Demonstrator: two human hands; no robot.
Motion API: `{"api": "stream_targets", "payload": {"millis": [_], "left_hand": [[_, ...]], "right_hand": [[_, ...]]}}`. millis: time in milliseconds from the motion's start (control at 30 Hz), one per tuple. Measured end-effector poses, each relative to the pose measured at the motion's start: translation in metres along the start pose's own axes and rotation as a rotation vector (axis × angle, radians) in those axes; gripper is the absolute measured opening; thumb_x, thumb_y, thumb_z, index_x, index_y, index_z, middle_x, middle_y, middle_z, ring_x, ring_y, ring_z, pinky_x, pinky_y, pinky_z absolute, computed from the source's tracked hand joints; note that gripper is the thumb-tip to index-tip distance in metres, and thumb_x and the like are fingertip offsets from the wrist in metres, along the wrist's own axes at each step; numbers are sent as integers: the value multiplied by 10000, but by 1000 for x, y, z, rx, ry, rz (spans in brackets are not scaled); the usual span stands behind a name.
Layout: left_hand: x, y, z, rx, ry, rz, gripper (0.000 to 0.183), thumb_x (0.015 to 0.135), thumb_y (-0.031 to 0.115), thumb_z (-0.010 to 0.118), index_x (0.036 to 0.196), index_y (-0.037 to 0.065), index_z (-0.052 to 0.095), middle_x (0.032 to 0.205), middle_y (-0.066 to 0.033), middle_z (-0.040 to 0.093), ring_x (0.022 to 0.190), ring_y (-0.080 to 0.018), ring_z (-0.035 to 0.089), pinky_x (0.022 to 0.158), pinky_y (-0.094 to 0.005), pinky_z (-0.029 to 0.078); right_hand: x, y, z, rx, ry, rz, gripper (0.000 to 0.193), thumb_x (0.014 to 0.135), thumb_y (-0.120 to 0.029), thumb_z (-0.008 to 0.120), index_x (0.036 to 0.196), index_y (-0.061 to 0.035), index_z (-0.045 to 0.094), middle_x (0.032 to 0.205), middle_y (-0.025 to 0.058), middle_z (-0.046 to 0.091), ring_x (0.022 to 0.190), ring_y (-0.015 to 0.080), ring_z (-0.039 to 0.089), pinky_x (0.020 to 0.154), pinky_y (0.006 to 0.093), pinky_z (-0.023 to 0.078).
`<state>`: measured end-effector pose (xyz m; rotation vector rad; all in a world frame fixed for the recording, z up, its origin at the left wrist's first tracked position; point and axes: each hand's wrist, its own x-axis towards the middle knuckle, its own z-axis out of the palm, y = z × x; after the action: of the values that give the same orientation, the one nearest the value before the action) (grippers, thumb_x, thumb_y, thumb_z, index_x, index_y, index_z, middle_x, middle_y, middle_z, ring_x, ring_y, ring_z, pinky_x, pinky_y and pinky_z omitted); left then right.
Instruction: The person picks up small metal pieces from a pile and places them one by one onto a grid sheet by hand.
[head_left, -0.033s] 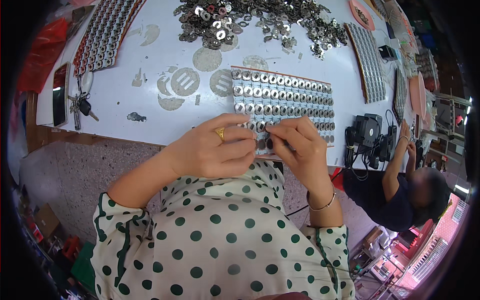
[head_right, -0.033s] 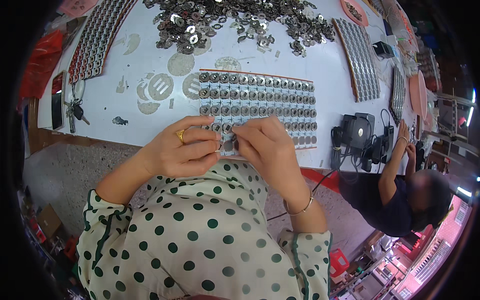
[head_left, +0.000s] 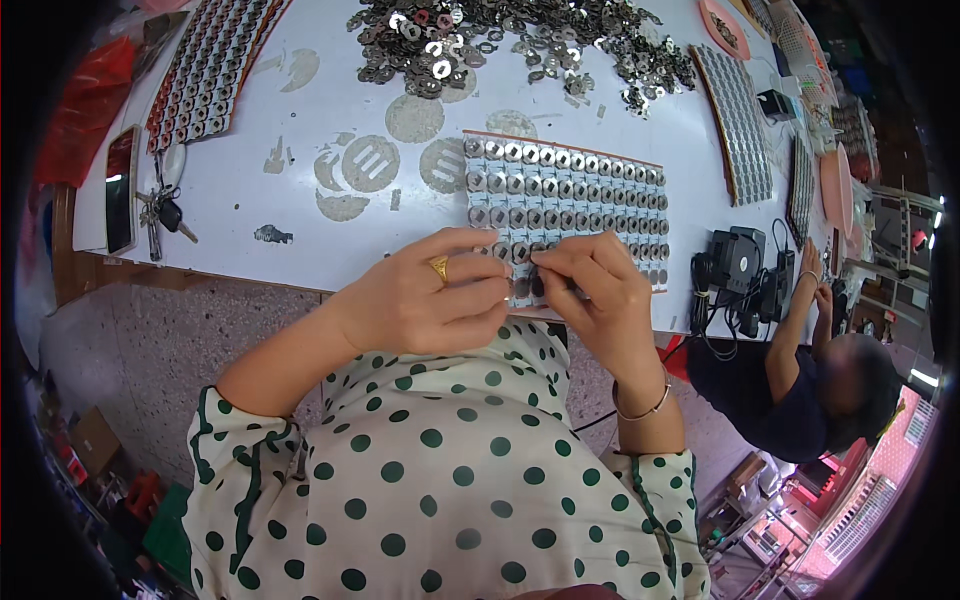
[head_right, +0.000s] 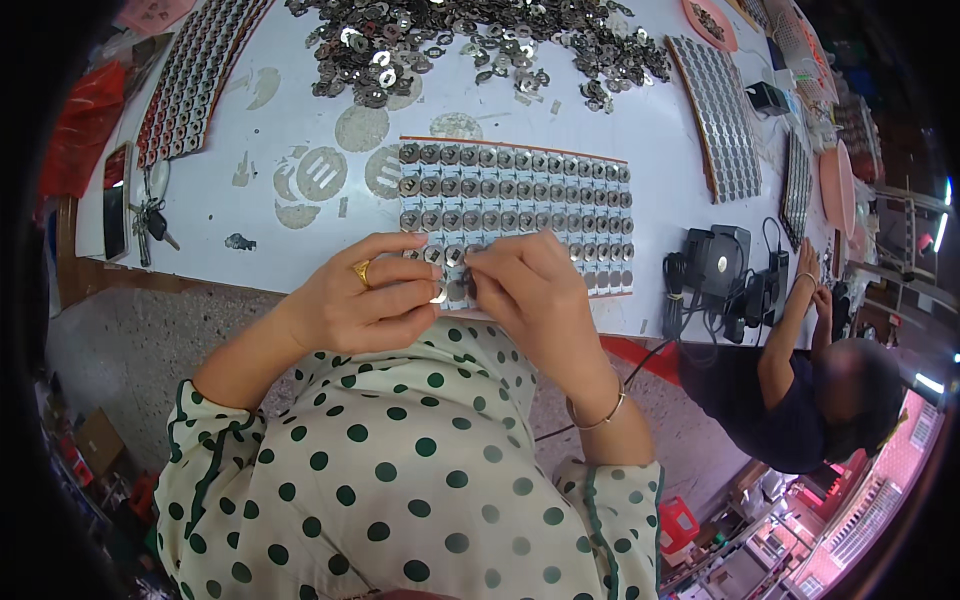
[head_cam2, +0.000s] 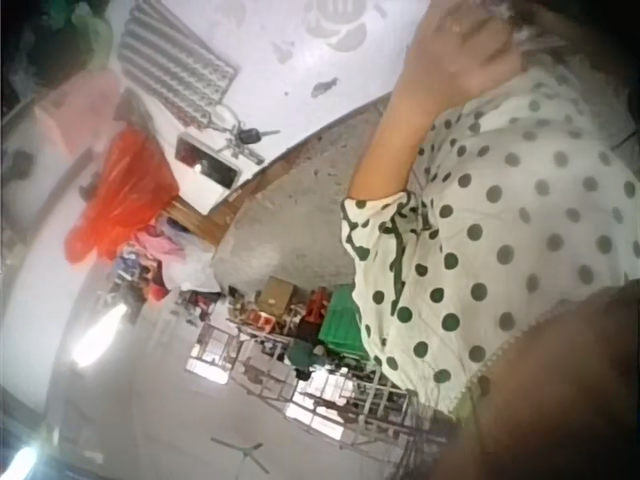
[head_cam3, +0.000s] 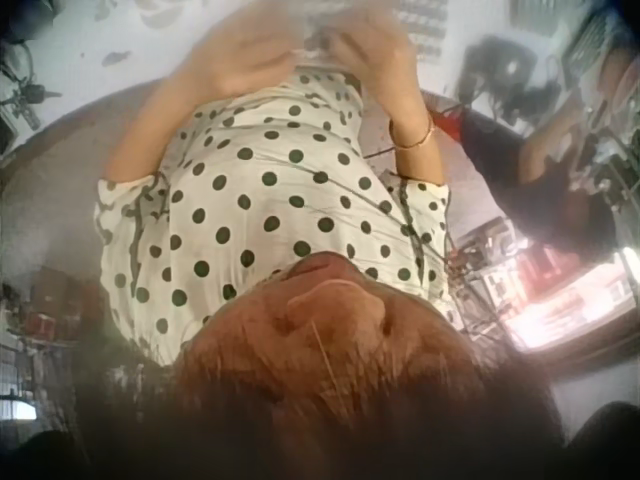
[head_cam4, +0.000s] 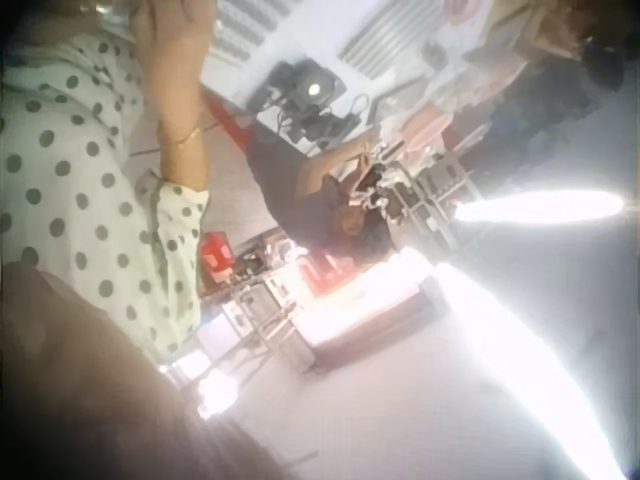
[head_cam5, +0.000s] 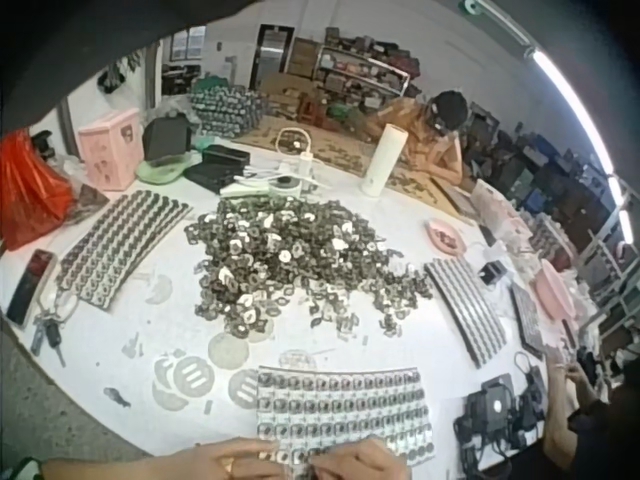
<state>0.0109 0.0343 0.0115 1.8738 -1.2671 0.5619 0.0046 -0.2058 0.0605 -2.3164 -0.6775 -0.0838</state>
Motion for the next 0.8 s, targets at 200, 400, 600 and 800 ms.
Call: {"api": "stream_targets", "payload": {"millis": [200, 400, 600, 800], "left_hand": [[-13, -3, 1, 142, -143, -96, 180, 713, 86, 762, 848, 88, 643, 978, -8, 638, 1010, -177, 648, 1076, -416, 511], [-12, -2, -1, 18, -255, -246, 298, 726, 136, 833, 963, 64, 668, 1091, -47, 649, 1078, -247, 651, 1019, -447, 509], [11, 6, 11, 156, -123, -471, 277, 776, 204, 844, 976, 93, 688, 1055, -18, 642, 950, -215, 601, 797, -375, 440], [6, 2, 24, 335, -233, -405, 235, 782, 180, 828, 968, 125, 694, 1012, 26, 633, 875, -182, 565, 772, -356, 393]], "right_hand": [[-1, 8, 5, 276, 38, 334, 153, 894, 25, 691, 1034, -20, 735, 952, 81, 697, 790, 157, 676, 700, 285, 553], [-6, 20, 15, 293, 100, 348, 156, 892, 5, 700, 1043, -22, 730, 931, 86, 687, 769, 156, 670, 700, 280, 543], [-14, 27, 21, 286, 123, 329, 143, 897, 0, 703, 1030, -30, 745, 968, 84, 676, 806, 155, 685, 702, 280, 556], [-17, 22, 26, 313, 128, 335, 153, 906, -6, 704, 1053, -27, 742, 1044, 80, 660, 836, 159, 695, 719, 268, 587]]}}
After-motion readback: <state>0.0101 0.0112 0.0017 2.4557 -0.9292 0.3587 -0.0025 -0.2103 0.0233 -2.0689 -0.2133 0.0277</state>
